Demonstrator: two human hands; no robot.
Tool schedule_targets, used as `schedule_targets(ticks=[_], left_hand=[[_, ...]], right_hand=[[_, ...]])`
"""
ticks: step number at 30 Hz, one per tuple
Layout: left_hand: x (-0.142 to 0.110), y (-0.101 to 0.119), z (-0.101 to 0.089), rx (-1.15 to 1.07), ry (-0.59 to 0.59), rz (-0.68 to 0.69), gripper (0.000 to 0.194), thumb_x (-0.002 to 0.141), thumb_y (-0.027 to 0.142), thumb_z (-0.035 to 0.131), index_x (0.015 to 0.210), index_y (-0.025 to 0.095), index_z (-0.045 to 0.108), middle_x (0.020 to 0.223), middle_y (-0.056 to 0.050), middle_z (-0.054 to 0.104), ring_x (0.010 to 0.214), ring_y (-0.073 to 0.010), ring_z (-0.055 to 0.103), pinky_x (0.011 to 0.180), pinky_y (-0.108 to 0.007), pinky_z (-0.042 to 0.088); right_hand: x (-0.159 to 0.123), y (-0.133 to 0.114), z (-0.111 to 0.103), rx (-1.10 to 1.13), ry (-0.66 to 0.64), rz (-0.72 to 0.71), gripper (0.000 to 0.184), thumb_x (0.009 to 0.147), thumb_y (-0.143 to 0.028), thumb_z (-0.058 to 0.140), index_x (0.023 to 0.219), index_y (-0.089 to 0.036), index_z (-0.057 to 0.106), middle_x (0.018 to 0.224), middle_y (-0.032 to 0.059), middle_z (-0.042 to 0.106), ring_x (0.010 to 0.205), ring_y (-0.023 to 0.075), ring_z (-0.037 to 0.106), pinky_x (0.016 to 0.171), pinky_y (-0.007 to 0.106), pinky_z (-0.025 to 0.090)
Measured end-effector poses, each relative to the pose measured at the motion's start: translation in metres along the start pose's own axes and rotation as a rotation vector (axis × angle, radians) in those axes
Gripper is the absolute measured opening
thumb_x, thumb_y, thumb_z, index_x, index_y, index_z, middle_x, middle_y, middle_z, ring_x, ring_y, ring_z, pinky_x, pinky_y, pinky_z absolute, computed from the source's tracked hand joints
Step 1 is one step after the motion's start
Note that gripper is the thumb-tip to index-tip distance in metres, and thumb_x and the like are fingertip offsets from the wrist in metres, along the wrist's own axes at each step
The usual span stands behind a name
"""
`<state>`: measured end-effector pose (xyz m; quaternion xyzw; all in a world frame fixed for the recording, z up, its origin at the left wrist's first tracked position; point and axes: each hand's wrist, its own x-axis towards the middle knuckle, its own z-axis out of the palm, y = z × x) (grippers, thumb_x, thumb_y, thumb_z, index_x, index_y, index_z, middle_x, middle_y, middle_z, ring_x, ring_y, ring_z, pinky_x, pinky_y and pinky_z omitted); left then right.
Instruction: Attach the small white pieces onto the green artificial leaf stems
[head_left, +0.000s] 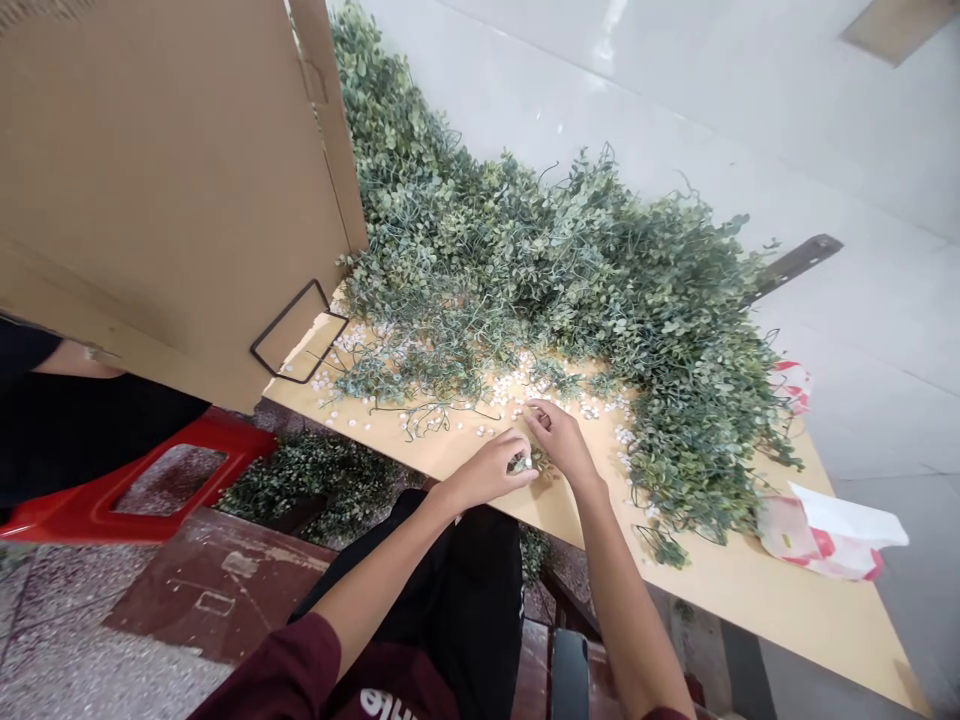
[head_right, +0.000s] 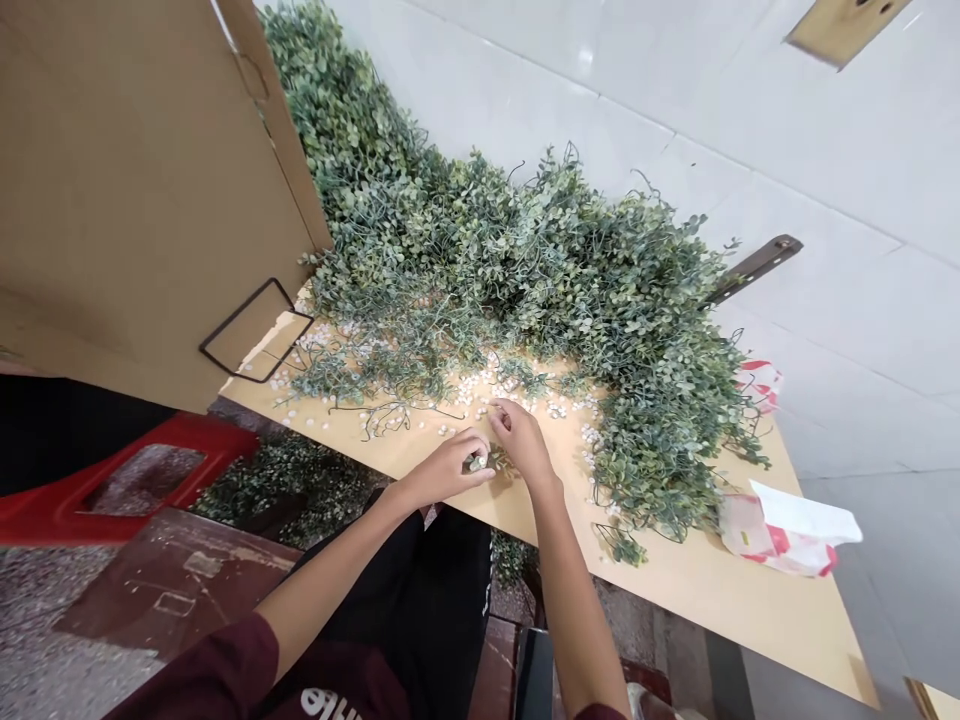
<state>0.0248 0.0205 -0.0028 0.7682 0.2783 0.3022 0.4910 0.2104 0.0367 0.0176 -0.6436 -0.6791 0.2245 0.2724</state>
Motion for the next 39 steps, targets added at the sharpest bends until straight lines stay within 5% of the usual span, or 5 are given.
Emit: schedule_targets(ticks=[7,13,25,30,39], left_hand=[[0.003,-0.005,0.006,0.069,0.012,0.015,0.015,0.089,0.023,0.058,0.104,0.02,0.057,0.105,-0.004,0.059,0.097,-0.0188,0.054,0.084,-0.027,0.043],[0.005,-0.014,0.014,0.25,-0.056,0.153,0.017,0.094,0.023,0.056,0.108,0.02,0.065,0.107,-0.006,0.061,0.102,-0.0216,0.051,0.091,-0.031,0.041],[0.002,-0.012,0.011,0.205,-0.106,0.16,0.018,0.092,0.008,0.049,0.102,0.018,0.06,0.106,-0.006,0.059,0.106,-0.0208,0.049,0.092,-0.029,0.041],[0.0,-0.005,0.007,0.133,-0.102,0.124,0.019,0.094,0.009,0.041,0.099,0.02,0.056,0.102,-0.005,0.061,0.103,-0.0209,0.051,0.089,-0.03,0.041],[-0.002,-0.004,0.003,-0.02,-0.079,0.003,0.025,0.093,0.014,0.044,0.112,0.022,0.059,0.107,-0.006,0.06,0.103,-0.02,0.054,0.089,-0.027,0.043]], right_hand=[[0.013,-0.01,0.001,-0.302,-0.087,-0.064,0.01,0.089,-0.02,0.047,0.085,-0.016,0.055,0.082,0.0034,0.057,0.074,0.0143,0.05,0.07,0.023,0.033],[0.002,-0.018,-0.013,-0.423,-0.161,0.123,0.006,0.086,-0.015,0.049,0.08,-0.015,0.051,0.071,0.0006,0.054,0.063,0.011,0.045,0.062,0.022,0.027],[-0.005,-0.016,-0.045,-0.448,-0.427,0.3,0.008,0.08,-0.009,0.051,0.077,-0.013,0.057,0.067,0.0023,0.06,0.06,0.0098,0.049,0.058,0.02,0.028],[-0.013,-0.015,-0.05,-0.269,-0.475,0.295,0.009,0.084,-0.017,0.053,0.091,-0.015,0.057,0.07,0.0006,0.061,0.061,0.0108,0.053,0.057,0.019,0.034],[-0.031,-0.001,-0.038,-0.032,-0.246,0.233,0.021,0.084,-0.036,0.053,0.081,-0.016,0.055,0.069,0.0027,0.06,0.063,0.0137,0.056,0.059,0.022,0.042]])
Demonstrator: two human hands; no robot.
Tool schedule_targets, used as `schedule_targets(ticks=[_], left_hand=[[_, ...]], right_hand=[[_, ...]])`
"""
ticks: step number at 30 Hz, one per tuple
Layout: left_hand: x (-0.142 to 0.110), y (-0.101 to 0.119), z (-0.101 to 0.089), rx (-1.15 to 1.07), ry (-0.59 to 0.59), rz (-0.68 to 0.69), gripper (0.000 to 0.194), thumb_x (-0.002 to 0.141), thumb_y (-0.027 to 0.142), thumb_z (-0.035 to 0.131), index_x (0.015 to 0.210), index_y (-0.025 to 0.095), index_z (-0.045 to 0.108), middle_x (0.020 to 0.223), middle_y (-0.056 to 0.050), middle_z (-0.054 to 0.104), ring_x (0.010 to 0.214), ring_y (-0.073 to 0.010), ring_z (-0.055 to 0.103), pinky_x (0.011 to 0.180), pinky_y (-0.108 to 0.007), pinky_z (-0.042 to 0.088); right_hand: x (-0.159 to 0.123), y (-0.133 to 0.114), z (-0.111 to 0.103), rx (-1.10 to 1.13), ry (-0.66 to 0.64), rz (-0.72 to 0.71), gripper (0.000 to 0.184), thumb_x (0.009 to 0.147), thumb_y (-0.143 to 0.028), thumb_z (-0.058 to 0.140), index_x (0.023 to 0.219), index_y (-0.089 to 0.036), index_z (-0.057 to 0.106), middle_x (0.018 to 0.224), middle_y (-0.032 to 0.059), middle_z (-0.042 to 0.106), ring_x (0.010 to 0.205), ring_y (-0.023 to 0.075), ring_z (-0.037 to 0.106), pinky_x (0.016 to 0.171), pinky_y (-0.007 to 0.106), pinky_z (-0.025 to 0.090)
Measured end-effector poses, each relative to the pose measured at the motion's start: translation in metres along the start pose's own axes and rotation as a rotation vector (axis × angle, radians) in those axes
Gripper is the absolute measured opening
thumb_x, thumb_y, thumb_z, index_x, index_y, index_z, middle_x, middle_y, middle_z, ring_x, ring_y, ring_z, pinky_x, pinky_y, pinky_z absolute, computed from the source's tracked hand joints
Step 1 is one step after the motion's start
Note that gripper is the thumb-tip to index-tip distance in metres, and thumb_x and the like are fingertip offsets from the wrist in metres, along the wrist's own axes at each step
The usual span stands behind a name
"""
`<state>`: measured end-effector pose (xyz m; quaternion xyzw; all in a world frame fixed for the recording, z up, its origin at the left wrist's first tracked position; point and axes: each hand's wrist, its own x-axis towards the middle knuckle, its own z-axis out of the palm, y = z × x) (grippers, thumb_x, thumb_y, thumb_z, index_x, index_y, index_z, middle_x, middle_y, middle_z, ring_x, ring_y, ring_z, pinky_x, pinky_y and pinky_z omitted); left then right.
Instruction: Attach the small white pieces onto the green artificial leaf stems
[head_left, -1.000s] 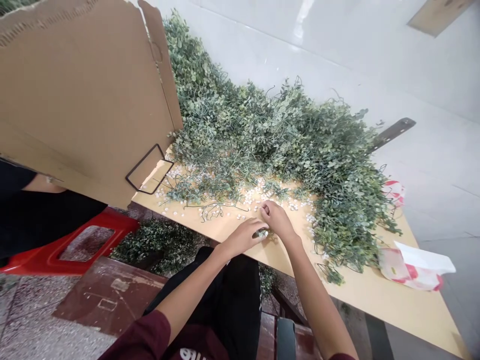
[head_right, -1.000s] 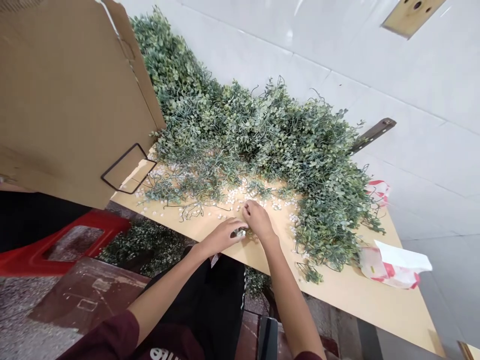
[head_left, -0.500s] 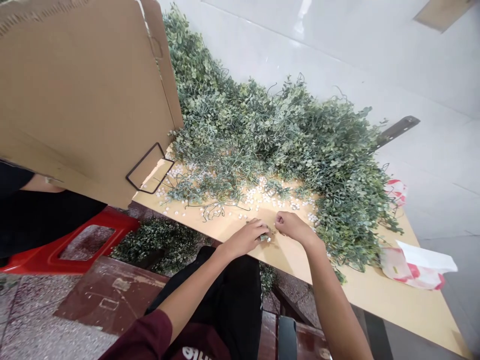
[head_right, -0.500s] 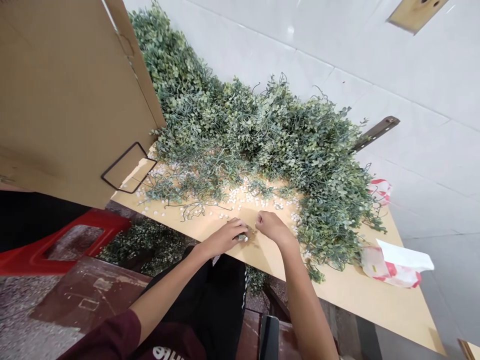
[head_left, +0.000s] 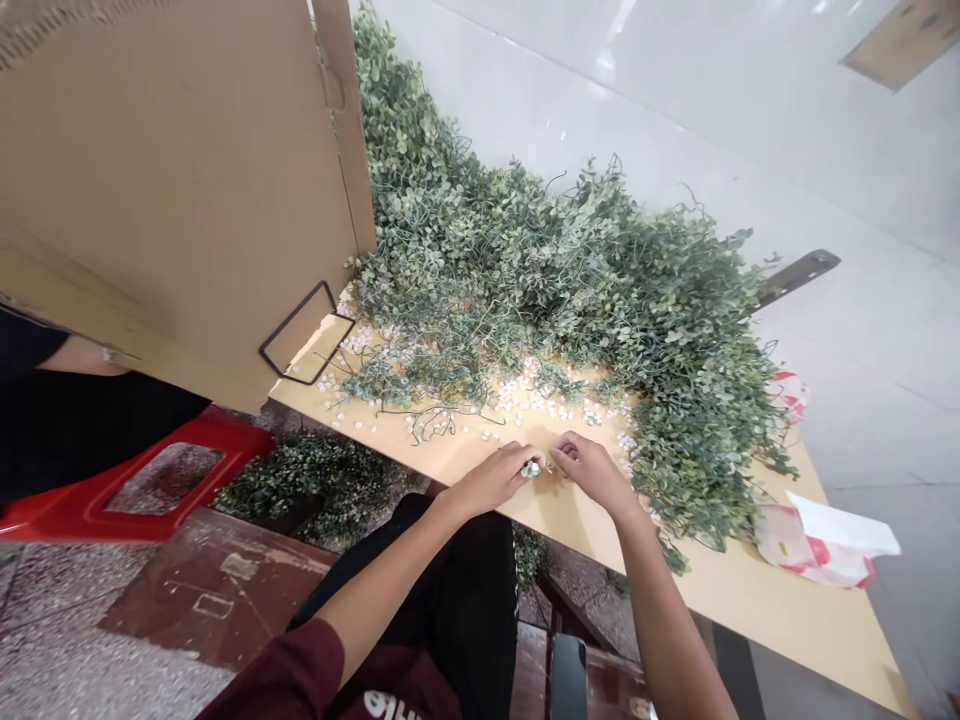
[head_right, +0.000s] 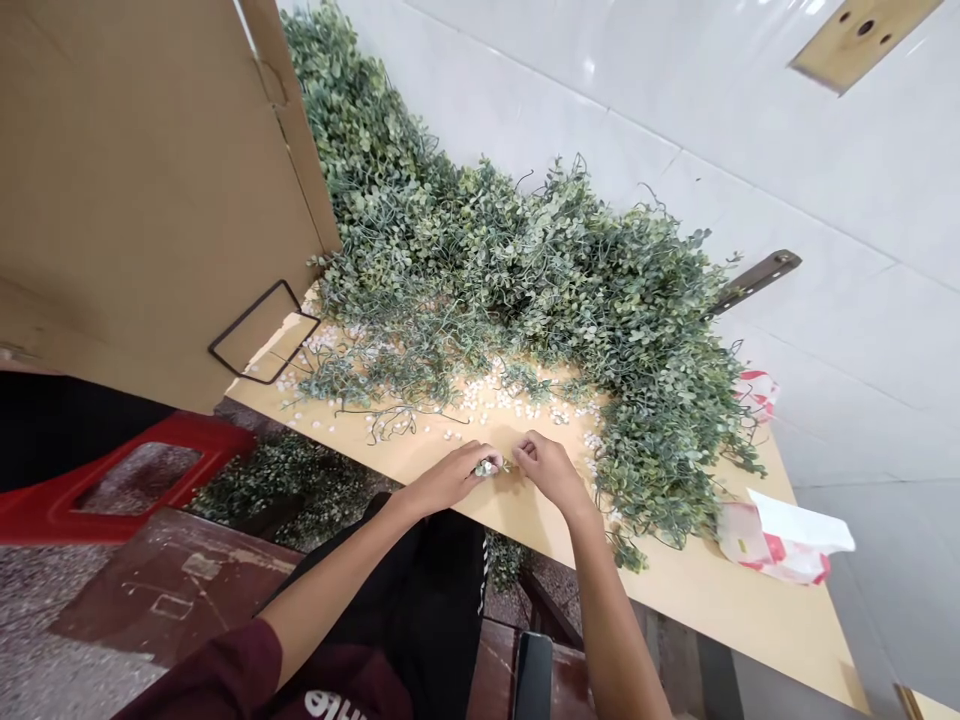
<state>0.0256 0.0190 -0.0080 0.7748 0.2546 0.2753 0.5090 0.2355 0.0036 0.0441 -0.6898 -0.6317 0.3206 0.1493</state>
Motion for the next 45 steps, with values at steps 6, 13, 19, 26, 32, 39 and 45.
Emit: schedule_targets(ticks=[6,13,19,26,32,39,45], left_hand=[[0.003,0.0,-0.007,-0.189,0.109,0.01,0.025,0.094,0.028,0.054,0.114,0.023,0.068,0.114,-0.005,0.067,0.108,-0.0193,0.058,0.095,-0.026,0.043],[0.002,0.0,-0.009,-0.225,0.113,0.023,0.029,0.094,0.04,0.055,0.109,0.021,0.071,0.111,-0.006,0.068,0.104,-0.0187,0.058,0.095,-0.028,0.043],[0.0,0.006,-0.012,-0.182,0.089,0.05,0.03,0.097,0.04,0.05,0.095,0.018,0.071,0.095,-0.005,0.065,0.097,-0.0177,0.056,0.09,-0.027,0.042],[0.0,0.007,-0.01,-0.162,0.108,0.002,0.024,0.094,0.036,0.056,0.091,0.017,0.07,0.091,-0.004,0.064,0.094,-0.0179,0.055,0.086,-0.027,0.041],[-0.001,0.001,-0.007,-0.172,0.132,0.022,0.029,0.094,0.042,0.055,0.091,0.018,0.07,0.092,-0.004,0.064,0.093,-0.0173,0.057,0.085,-0.027,0.042],[-0.001,0.004,-0.008,-0.169,0.153,0.006,0.03,0.095,0.042,0.053,0.09,0.018,0.069,0.092,-0.004,0.065,0.095,-0.018,0.058,0.087,-0.028,0.042],[-0.001,0.003,-0.008,-0.167,0.171,0.011,0.031,0.095,0.044,0.053,0.094,0.018,0.07,0.093,-0.005,0.066,0.095,-0.0183,0.058,0.088,-0.029,0.043]], right_hand=[[-0.021,0.014,0.023,0.492,0.213,-0.01,0.04,0.079,-0.051,0.069,0.094,-0.014,0.063,0.075,0.0063,0.064,0.069,0.0163,0.06,0.066,0.026,0.05],[-0.032,0.015,0.062,0.944,0.391,-0.074,0.031,0.075,-0.043,0.075,0.09,-0.018,0.064,0.073,0.0019,0.059,0.061,0.0107,0.053,0.059,0.023,0.046],[-0.036,0.006,0.071,1.049,0.259,-0.036,0.031,0.076,-0.043,0.076,0.084,-0.018,0.059,0.067,0.0001,0.055,0.056,0.0095,0.051,0.055,0.022,0.044],[-0.037,0.007,0.072,1.104,0.233,-0.035,0.033,0.073,-0.043,0.079,0.085,-0.018,0.062,0.069,0.0007,0.058,0.061,0.011,0.054,0.061,0.024,0.046],[-0.037,0.009,0.073,1.073,0.235,-0.05,0.032,0.074,-0.04,0.079,0.084,-0.018,0.059,0.074,0.0021,0.061,0.063,0.0122,0.056,0.062,0.025,0.048],[-0.037,0.006,0.072,1.074,0.262,-0.07,0.034,0.073,-0.035,0.081,0.096,-0.02,0.063,0.08,0.0017,0.061,0.068,0.0125,0.058,0.067,0.026,0.05],[-0.036,0.008,0.071,1.094,0.233,-0.026,0.03,0.073,-0.036,0.082,0.087,-0.018,0.062,0.078,0.0032,0.064,0.069,0.0133,0.061,0.068,0.026,0.052]])
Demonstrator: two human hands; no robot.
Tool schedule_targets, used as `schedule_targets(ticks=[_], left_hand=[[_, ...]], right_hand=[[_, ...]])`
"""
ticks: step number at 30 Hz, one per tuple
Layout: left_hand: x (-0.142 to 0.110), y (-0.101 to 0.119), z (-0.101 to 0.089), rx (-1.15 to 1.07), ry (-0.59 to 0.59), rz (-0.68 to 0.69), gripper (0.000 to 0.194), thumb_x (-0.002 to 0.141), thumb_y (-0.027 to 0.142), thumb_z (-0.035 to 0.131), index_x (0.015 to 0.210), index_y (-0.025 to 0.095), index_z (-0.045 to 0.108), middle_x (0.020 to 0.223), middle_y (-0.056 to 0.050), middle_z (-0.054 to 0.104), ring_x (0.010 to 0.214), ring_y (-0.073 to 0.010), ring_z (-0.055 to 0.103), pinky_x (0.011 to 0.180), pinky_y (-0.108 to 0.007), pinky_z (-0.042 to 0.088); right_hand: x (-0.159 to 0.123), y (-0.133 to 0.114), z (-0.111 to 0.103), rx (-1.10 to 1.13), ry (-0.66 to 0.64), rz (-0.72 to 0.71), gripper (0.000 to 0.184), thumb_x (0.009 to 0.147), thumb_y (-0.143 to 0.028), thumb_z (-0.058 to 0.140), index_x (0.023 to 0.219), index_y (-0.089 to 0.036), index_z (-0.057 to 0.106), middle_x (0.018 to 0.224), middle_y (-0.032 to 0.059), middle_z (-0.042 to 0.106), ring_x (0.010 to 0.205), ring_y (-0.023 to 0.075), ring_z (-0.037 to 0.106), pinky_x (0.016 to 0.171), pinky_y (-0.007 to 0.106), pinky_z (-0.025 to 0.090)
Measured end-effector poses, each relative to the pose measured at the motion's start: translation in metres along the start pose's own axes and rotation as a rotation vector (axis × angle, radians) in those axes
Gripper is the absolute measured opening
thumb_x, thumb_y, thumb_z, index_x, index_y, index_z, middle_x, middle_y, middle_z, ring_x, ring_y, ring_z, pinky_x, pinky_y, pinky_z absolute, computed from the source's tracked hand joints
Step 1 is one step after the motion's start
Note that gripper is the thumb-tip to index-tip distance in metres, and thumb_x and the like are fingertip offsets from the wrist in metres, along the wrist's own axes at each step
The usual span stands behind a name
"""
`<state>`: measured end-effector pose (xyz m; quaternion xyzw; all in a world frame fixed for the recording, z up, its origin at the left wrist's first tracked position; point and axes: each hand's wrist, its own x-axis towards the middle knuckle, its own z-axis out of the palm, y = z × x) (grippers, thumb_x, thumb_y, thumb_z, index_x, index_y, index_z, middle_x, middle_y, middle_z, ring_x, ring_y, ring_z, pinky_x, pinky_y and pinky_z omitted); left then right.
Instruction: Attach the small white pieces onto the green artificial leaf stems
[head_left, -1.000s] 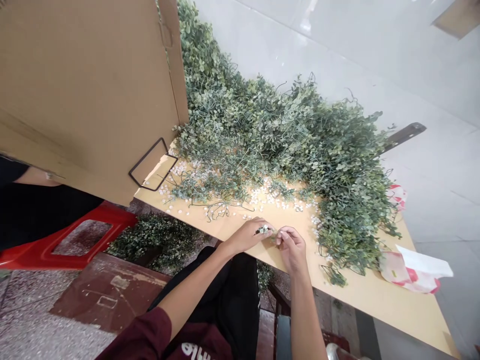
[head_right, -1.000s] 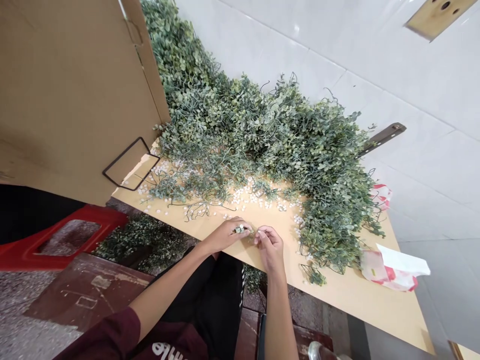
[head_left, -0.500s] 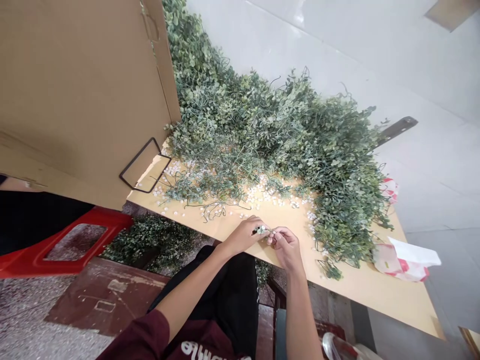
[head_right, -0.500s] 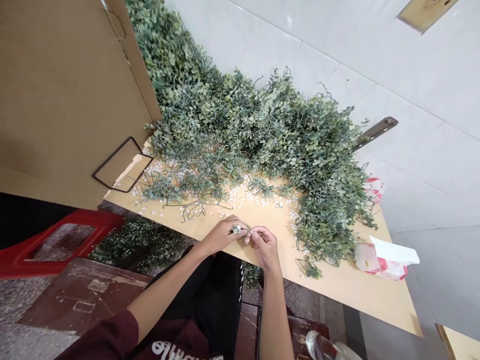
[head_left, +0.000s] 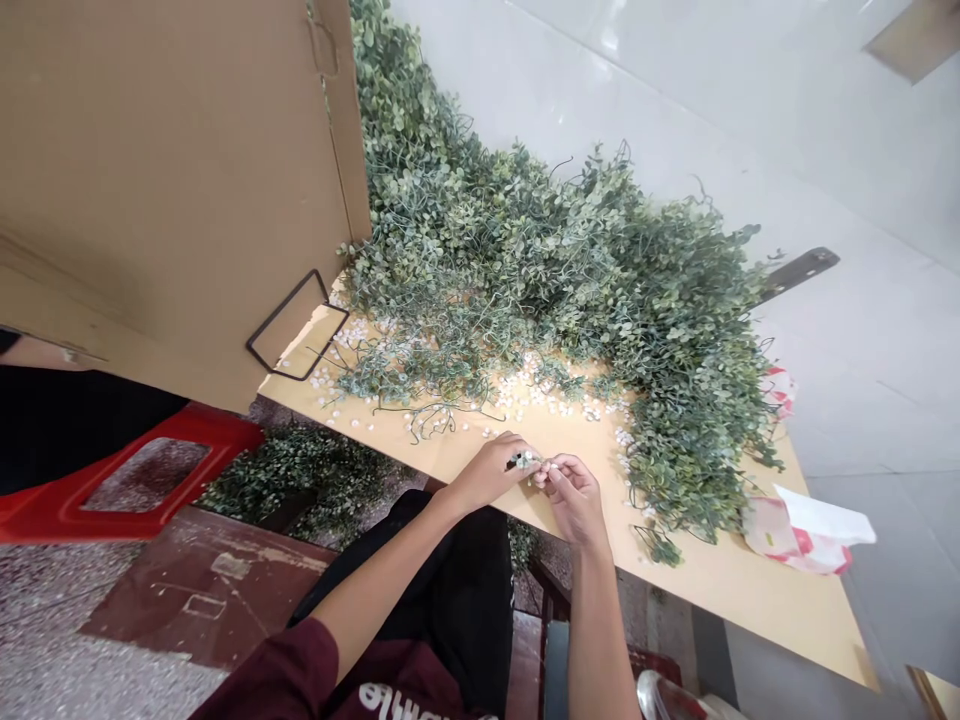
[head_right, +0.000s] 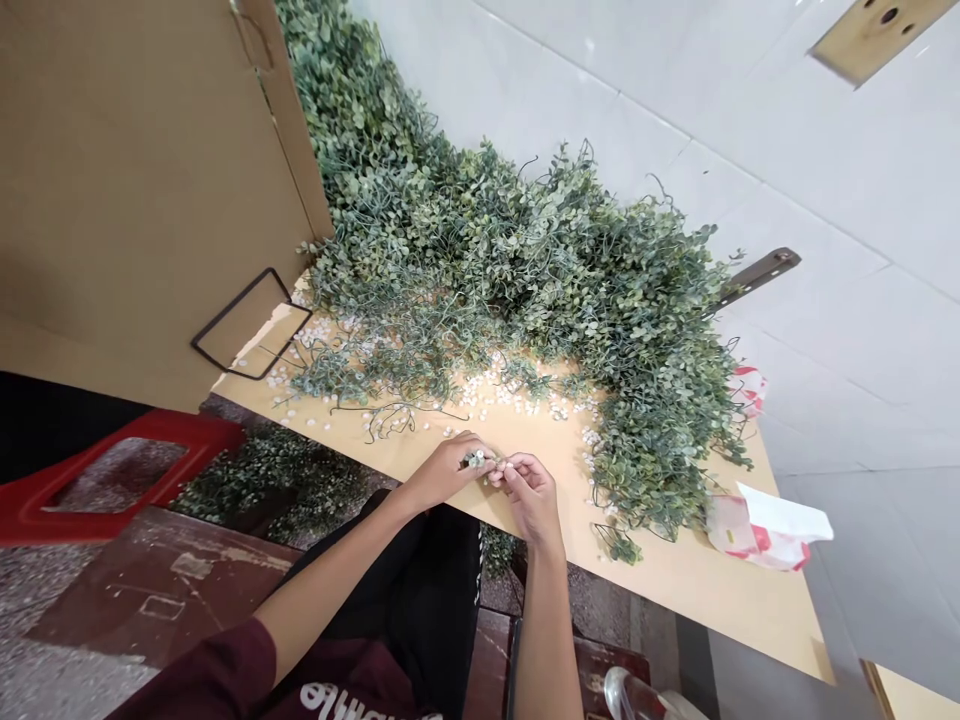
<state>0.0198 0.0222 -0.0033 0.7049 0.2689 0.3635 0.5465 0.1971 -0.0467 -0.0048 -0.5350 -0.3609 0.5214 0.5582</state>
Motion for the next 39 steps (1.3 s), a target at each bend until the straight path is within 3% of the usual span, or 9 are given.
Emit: schedule_targets(ticks=[16,23,39], left_hand=[[-0.002,-0.004,0.002,0.034,0.029,0.042,0.027,0.096,0.038,0.052,0.09,0.017,0.068,0.088,-0.004,0.063,0.094,-0.0182,0.055,0.087,-0.029,0.042],[-0.002,-0.004,0.002,0.033,0.03,0.056,0.028,0.097,0.038,0.051,0.088,0.016,0.066,0.089,-0.004,0.063,0.093,-0.0177,0.055,0.087,-0.029,0.041],[-0.001,-0.002,0.002,0.07,0.014,0.013,0.022,0.097,0.03,0.049,0.084,0.017,0.061,0.088,-0.004,0.061,0.092,-0.0177,0.054,0.085,-0.029,0.041]], right_hand=[[0.001,0.002,0.011,0.014,0.081,-0.004,0.031,0.069,-0.042,0.083,0.081,-0.016,0.069,0.069,0.0026,0.059,0.056,0.0096,0.05,0.052,0.023,0.044],[0.001,0.001,0.012,0.028,0.075,0.03,0.032,0.067,-0.041,0.085,0.08,-0.016,0.069,0.069,0.0025,0.06,0.056,0.0093,0.05,0.054,0.022,0.043],[0.0,-0.001,0.013,-0.038,-0.019,0.052,0.029,0.078,-0.041,0.078,0.085,-0.016,0.064,0.066,0.0005,0.056,0.061,0.0098,0.051,0.061,0.021,0.042]])
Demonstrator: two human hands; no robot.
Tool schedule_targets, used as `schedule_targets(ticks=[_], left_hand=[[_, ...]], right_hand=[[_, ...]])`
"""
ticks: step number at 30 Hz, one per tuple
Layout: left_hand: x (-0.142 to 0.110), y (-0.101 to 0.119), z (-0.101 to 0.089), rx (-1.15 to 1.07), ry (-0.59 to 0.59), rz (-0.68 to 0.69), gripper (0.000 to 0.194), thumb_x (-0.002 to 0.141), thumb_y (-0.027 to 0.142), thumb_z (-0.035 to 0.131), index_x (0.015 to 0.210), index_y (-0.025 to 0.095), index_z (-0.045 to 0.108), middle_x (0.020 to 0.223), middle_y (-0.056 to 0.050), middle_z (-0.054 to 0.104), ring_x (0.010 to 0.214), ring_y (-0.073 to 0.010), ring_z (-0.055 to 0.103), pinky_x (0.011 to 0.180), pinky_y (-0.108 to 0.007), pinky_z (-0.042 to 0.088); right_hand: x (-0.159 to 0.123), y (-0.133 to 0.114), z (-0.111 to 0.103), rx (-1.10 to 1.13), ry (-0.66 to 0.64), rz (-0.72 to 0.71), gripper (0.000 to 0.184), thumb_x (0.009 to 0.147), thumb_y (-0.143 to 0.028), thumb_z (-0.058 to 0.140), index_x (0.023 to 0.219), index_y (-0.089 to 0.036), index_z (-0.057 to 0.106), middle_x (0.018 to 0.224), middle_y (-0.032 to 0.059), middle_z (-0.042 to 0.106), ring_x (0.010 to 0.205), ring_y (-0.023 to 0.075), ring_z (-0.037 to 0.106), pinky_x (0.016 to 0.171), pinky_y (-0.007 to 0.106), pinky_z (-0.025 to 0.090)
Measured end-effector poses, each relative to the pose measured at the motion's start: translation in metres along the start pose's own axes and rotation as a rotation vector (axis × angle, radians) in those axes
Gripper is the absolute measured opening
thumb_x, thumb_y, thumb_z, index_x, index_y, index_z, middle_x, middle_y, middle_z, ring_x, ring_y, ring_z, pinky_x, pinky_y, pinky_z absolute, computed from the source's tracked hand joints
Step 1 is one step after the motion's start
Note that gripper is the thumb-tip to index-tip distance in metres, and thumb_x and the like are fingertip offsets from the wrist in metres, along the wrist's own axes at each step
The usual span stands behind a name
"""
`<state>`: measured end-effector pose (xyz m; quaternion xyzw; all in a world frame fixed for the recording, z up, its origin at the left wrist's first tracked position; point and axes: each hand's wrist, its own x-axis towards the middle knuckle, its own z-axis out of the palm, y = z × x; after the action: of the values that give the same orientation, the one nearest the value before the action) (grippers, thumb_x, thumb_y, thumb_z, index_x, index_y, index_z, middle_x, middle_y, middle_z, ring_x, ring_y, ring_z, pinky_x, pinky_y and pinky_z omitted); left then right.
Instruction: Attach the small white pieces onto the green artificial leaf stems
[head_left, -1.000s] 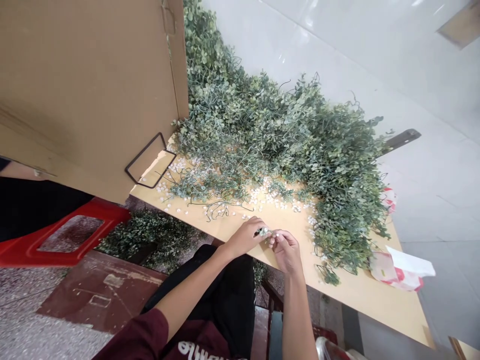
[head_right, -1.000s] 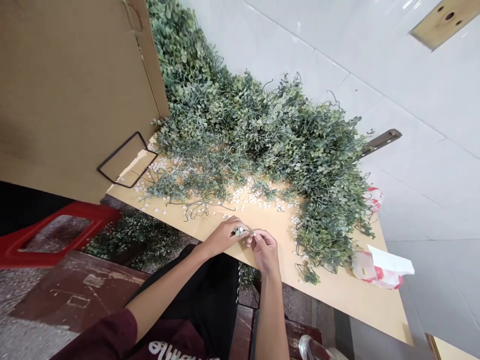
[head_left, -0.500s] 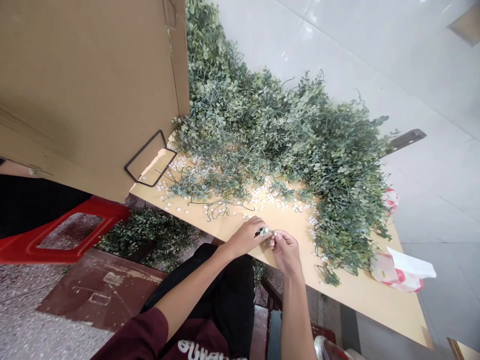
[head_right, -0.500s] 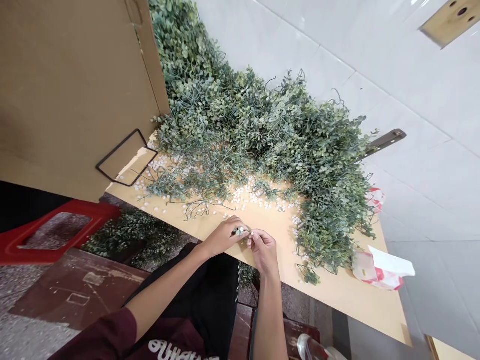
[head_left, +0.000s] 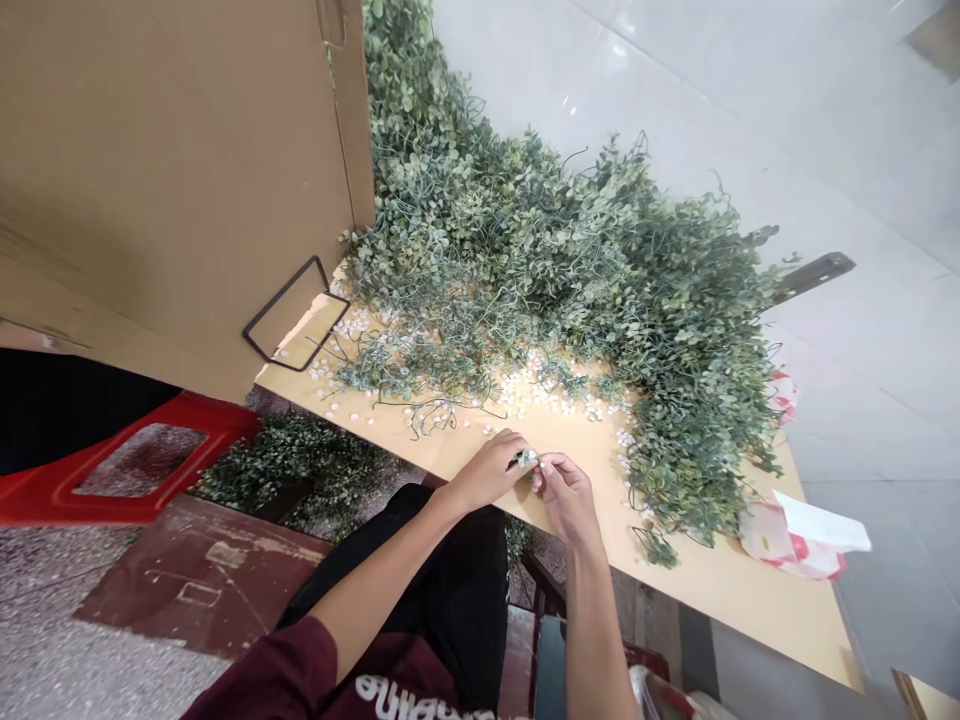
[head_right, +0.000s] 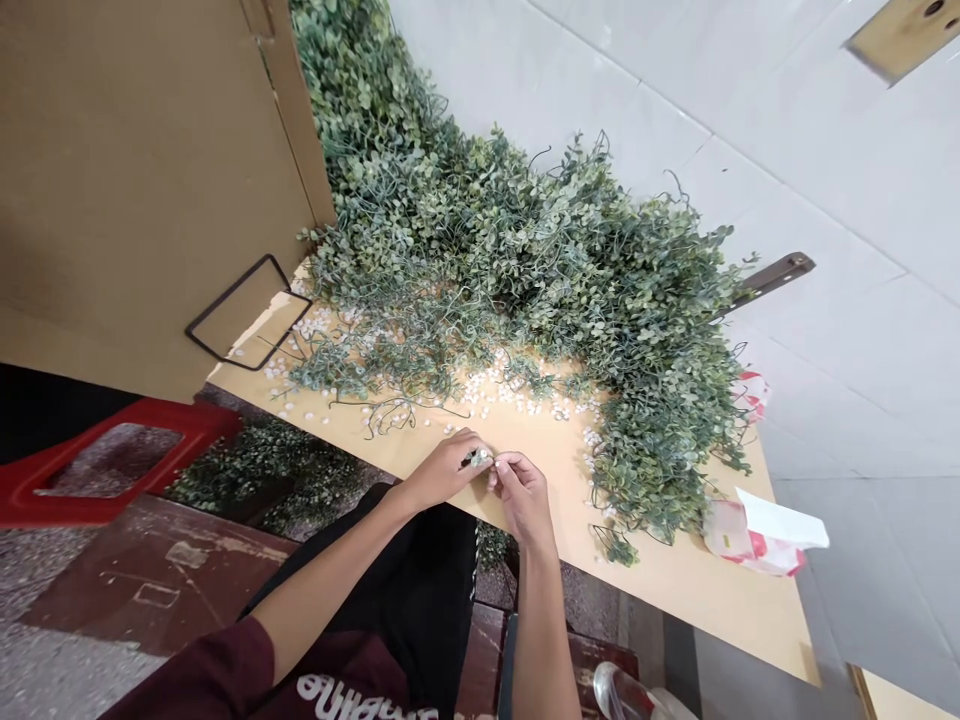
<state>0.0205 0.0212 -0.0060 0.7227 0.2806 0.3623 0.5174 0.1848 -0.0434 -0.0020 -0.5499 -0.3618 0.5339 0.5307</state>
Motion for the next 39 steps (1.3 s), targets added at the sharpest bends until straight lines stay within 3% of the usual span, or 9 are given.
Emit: schedule_targets(ticks=[14,23,30,36,39], left_hand=[[0.0,0.0,0.001,0.065,0.052,-0.034,0.017,0.095,0.027,0.051,0.083,0.017,0.057,0.085,-0.002,0.056,0.087,-0.0165,0.053,0.081,-0.027,0.041],[0.0,0.0,0.001,0.103,0.045,-0.006,0.021,0.096,0.028,0.049,0.08,0.017,0.055,0.084,-0.002,0.056,0.087,-0.0165,0.053,0.08,-0.027,0.041],[0.0,0.0,0.0,0.099,0.009,0.005,0.022,0.097,0.03,0.048,0.083,0.017,0.057,0.087,-0.003,0.058,0.088,-0.017,0.054,0.082,-0.027,0.043],[0.001,0.001,0.002,0.119,-0.01,0.021,0.02,0.097,0.03,0.048,0.086,0.017,0.059,0.089,-0.004,0.059,0.091,-0.0182,0.054,0.084,-0.028,0.043],[0.002,0.0,0.005,0.149,-0.019,0.03,0.018,0.097,0.028,0.049,0.088,0.017,0.061,0.092,-0.004,0.061,0.096,-0.0192,0.054,0.088,-0.029,0.043]], right_hand=[[0.002,0.001,0.008,0.041,0.08,-0.07,0.033,0.075,-0.041,0.079,0.089,-0.017,0.062,0.072,0.0007,0.058,0.063,0.0099,0.053,0.061,0.021,0.045],[-0.003,0.011,0.013,-0.115,0.198,-0.157,0.033,0.078,-0.043,0.076,0.088,-0.015,0.062,0.068,0.0012,0.058,0.06,0.0097,0.052,0.056,0.021,0.041],[-0.002,0.003,0.006,-0.16,0.048,-0.093,0.034,0.082,-0.046,0.073,0.087,-0.016,0.057,0.068,0.0005,0.057,0.059,0.0087,0.049,0.055,0.019,0.038],[0.002,-0.021,-0.007,-0.324,-0.116,-0.003,0.038,0.08,-0.047,0.073,0.092,-0.016,0.056,0.07,0.0009,0.059,0.057,0.0087,0.051,0.053,0.019,0.04],[0.021,-0.033,-0.021,-0.454,-0.09,-0.032,0.045,0.079,-0.052,0.07,0.102,-0.015,0.057,0.068,0.0018,0.06,0.056,0.0103,0.053,0.052,0.02,0.043]])
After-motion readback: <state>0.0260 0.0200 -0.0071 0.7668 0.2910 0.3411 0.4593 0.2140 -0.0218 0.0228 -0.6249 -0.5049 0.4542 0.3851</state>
